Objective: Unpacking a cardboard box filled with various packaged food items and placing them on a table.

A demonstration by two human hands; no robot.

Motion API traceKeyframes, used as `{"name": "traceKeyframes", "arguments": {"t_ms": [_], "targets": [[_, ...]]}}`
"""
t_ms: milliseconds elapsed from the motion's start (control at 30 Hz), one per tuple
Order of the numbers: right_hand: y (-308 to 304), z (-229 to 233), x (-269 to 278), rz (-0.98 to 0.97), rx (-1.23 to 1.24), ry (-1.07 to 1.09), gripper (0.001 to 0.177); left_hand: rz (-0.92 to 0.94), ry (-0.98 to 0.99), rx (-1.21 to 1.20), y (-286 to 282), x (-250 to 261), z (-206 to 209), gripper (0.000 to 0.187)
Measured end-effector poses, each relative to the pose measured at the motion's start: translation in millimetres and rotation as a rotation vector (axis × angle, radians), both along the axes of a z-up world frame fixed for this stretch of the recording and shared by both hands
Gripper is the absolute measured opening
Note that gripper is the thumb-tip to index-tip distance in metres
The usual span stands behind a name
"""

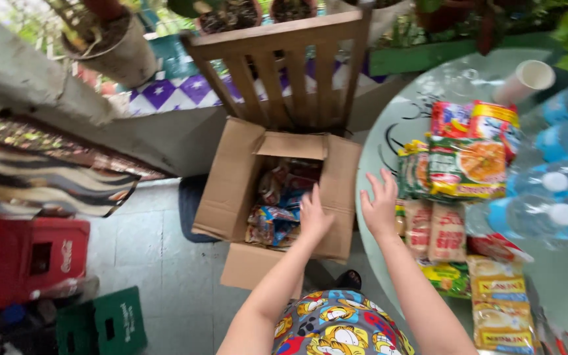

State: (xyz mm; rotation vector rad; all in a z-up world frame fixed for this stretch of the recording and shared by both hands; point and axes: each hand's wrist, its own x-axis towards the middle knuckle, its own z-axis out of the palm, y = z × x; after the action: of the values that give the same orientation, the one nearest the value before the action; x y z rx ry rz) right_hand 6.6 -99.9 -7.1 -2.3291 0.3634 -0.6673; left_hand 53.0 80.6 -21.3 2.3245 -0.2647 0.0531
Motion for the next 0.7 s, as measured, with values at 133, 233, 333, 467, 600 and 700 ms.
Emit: {"name": "traceKeyframes", "arguments": {"t_ms": [133,233,333,467,600,700], "targets": [[30.6,-11.3,16.2,0.104,0.023,0.076,0.046,-0.059,0.394,0.147,34.8,-28.1,-98.8,0.111],[48.6,-13.5,20.7,0.148,0.058,0.171,0.043,-0.091,0.422,0.234,42.3,-30.9,-137.9,0.031],[60.4,-15.6,24.8,0.192,0.048,0.262,0.039,-0.142,0.293,0.339,51.0,-28.6,-134.6,0.015],[83.0,-43.9,34.6,0.295,0.08,0.378,0.032,-0.312,0.191,0.319,98.1,-38.2,-149.2,0.018],[120.5,-35.7,56.2,0.478,0.005,0.387,0.056,-0.498,0.19,0.371,157.4,-47.8,-128.5,0.023],[138.5,-34.9,77.8,0.393,-0.223,0.376,0.071,-0.591,0.261,0.415,197.9,-44.6,-116.6,0.018]]}}
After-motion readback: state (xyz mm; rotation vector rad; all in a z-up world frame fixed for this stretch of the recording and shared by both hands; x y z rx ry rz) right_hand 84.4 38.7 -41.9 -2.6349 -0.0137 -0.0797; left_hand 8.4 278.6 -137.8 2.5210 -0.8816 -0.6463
